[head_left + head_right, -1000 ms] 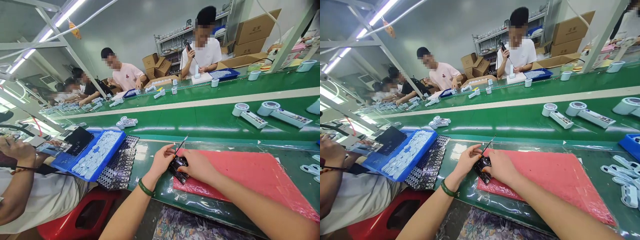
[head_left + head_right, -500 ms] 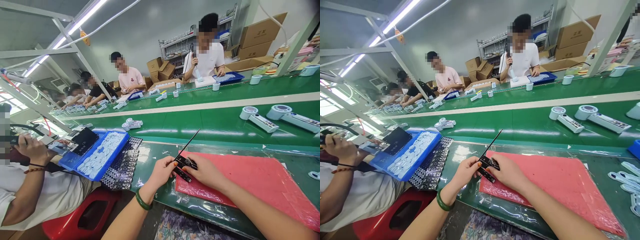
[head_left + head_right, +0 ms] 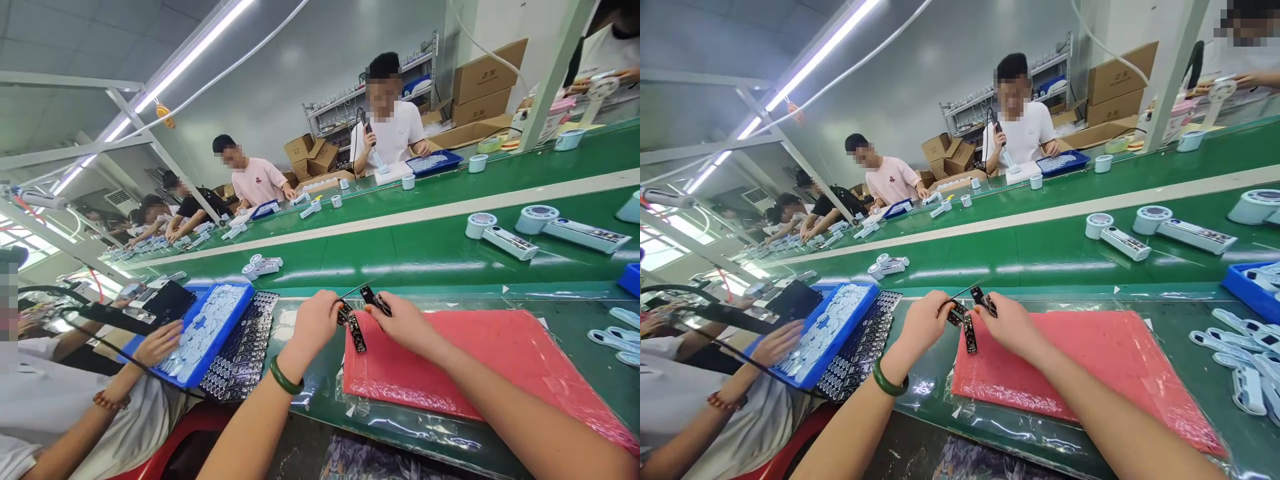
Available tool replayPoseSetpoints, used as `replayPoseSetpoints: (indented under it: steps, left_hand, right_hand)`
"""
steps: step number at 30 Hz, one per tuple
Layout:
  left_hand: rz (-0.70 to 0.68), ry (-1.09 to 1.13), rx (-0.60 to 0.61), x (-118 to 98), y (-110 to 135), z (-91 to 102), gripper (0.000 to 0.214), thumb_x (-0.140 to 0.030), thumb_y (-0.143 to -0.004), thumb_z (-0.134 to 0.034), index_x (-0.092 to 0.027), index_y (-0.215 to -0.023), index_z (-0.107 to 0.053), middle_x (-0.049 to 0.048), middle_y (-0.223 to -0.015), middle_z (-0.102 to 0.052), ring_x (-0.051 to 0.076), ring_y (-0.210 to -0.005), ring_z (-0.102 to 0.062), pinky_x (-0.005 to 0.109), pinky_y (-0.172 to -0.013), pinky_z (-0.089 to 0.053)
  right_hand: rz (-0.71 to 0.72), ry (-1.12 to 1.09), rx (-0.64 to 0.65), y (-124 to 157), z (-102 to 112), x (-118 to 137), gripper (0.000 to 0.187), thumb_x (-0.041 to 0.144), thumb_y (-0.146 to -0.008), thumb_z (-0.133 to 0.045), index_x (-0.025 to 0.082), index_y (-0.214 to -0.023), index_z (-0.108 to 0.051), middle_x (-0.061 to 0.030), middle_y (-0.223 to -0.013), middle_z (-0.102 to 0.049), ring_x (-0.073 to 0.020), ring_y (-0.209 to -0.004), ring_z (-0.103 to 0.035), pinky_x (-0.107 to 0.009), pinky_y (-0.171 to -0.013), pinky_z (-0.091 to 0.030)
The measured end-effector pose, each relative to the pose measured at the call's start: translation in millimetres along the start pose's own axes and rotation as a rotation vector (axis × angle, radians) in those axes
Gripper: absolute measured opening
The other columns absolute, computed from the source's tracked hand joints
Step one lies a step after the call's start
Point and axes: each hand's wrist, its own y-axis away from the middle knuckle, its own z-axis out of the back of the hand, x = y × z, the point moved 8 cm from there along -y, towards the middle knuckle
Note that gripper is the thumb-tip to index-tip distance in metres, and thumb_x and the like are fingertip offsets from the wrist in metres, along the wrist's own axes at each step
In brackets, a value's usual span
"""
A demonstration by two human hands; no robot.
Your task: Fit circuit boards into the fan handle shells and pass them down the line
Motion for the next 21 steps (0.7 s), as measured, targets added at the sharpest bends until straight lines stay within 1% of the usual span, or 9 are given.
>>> replayPoseSetpoints:
  steps: [3, 5, 7, 8, 10, 13, 17, 19, 21]
  left_hand:
    - [0.002, -0.021, -0.060, 3.7, -10.0, 12.4, 0.018, -0.026, -0.093, -0.052, -0.022, -0.082, -0.065, 0.0039, -0.081, -0.063, 0.019, -0.076, -0.056, 0.028, -0.067, -0.037]
    - [0.065, 0.058, -0.138, 15.2, -12.5, 21.2, 0.017, -0.029, -0.092, -0.054, -0.022, -0.080, -0.064, 0.0021, -0.077, -0.064, 0.017, -0.074, -0.058, 0.027, -0.067, -0.039]
    - [0.199, 0.203, -0.215, 36.8, -9.3, 25.7, 0.018, -0.033, -0.090, -0.057, -0.022, -0.077, -0.063, -0.0006, -0.068, -0.061, 0.016, -0.065, -0.058, 0.026, -0.064, -0.040]
    - [0.275, 0.299, -0.241, 49.3, -5.5, 24.9, 0.019, -0.036, -0.089, -0.059, -0.022, -0.077, -0.063, -0.0018, -0.064, -0.060, 0.015, -0.061, -0.059, 0.025, -0.061, -0.041]
    - [0.404, 0.515, -0.268, 71.5, 5.9, 18.3, 0.020, -0.040, -0.086, -0.062, -0.021, -0.079, -0.062, -0.0029, -0.063, -0.059, 0.015, -0.058, -0.061, 0.024, -0.058, -0.044]
    - [0.485, 0.799, -0.291, 89.6, 26.3, 6.4, 0.025, -0.042, -0.080, -0.069, -0.018, -0.088, -0.064, -0.0016, -0.071, -0.063, 0.016, -0.066, -0.067, 0.026, -0.061, -0.052]
    - [0.485, 0.975, -0.307, 96.9, 49.5, -4.5, 0.033, -0.039, -0.076, -0.074, -0.016, -0.099, -0.067, 0.0021, -0.084, -0.068, 0.014, -0.073, -0.069, 0.025, -0.068, -0.056]
    - [0.492, 0.993, -0.328, 102.2, 58.1, -6.8, 0.034, -0.038, -0.077, -0.074, -0.015, -0.102, -0.068, 0.0039, -0.088, -0.071, 0.013, -0.072, -0.069, 0.024, -0.068, -0.056]
    - [0.504, 0.993, -0.367, 110.0, 65.2, -5.5, 0.033, -0.038, -0.077, -0.074, -0.015, -0.101, -0.068, 0.0041, -0.085, -0.071, 0.013, -0.071, -0.069, 0.024, -0.067, -0.056]
  right_hand:
    - [-0.052, 0.059, -0.027, 0.4, 6.6, -2.8, 0.028, 0.043, -0.098, -0.050, 0.022, -0.080, -0.050, -0.0006, -0.075, -0.063, -0.0196, -0.066, -0.056, -0.029, -0.056, -0.032]
    - [-0.018, 0.209, 0.017, 4.9, -2.8, 6.8, 0.024, 0.042, -0.099, -0.053, 0.022, -0.087, -0.054, -0.0021, -0.082, -0.066, -0.0208, -0.072, -0.060, -0.029, -0.056, -0.034]
    - [0.051, 0.376, 0.091, 10.9, -21.2, 21.9, 0.019, 0.040, -0.097, -0.060, 0.021, -0.097, -0.059, -0.0050, -0.093, -0.068, -0.0234, -0.082, -0.064, -0.030, -0.060, -0.038]
    - [0.076, 0.440, 0.123, 13.6, -30.7, 28.8, 0.021, 0.039, -0.095, -0.064, 0.020, -0.103, -0.060, -0.0076, -0.098, -0.068, -0.0255, -0.087, -0.065, -0.030, -0.063, -0.040]
    - [0.082, 0.505, 0.160, 16.5, -45.3, 38.7, 0.034, 0.040, -0.090, -0.072, 0.015, -0.110, -0.061, -0.0138, -0.103, -0.066, -0.0301, -0.093, -0.064, -0.033, -0.069, -0.044]
    - [0.059, 0.544, 0.171, 15.2, -55.8, 46.2, 0.049, 0.047, -0.085, -0.077, 0.009, -0.113, -0.061, -0.0202, -0.107, -0.062, -0.0350, -0.096, -0.062, -0.037, -0.072, -0.048]
    - [0.067, 0.552, 0.203, 15.0, -67.7, 53.2, 0.037, 0.034, -0.086, -0.076, 0.012, -0.111, -0.061, -0.0182, -0.108, -0.062, -0.0332, -0.097, -0.063, -0.037, -0.075, -0.049]
    - [0.081, 0.531, 0.226, 18.2, -76.8, 58.1, 0.034, 0.026, -0.084, -0.075, 0.014, -0.112, -0.061, -0.0166, -0.106, -0.064, -0.0328, -0.096, -0.064, -0.038, -0.077, -0.049]
    - [0.096, 0.497, 0.246, 22.2, -85.9, 62.2, 0.033, 0.016, -0.081, -0.073, 0.014, -0.112, -0.062, -0.0160, -0.104, -0.065, -0.0332, -0.095, -0.064, -0.040, -0.079, -0.049]
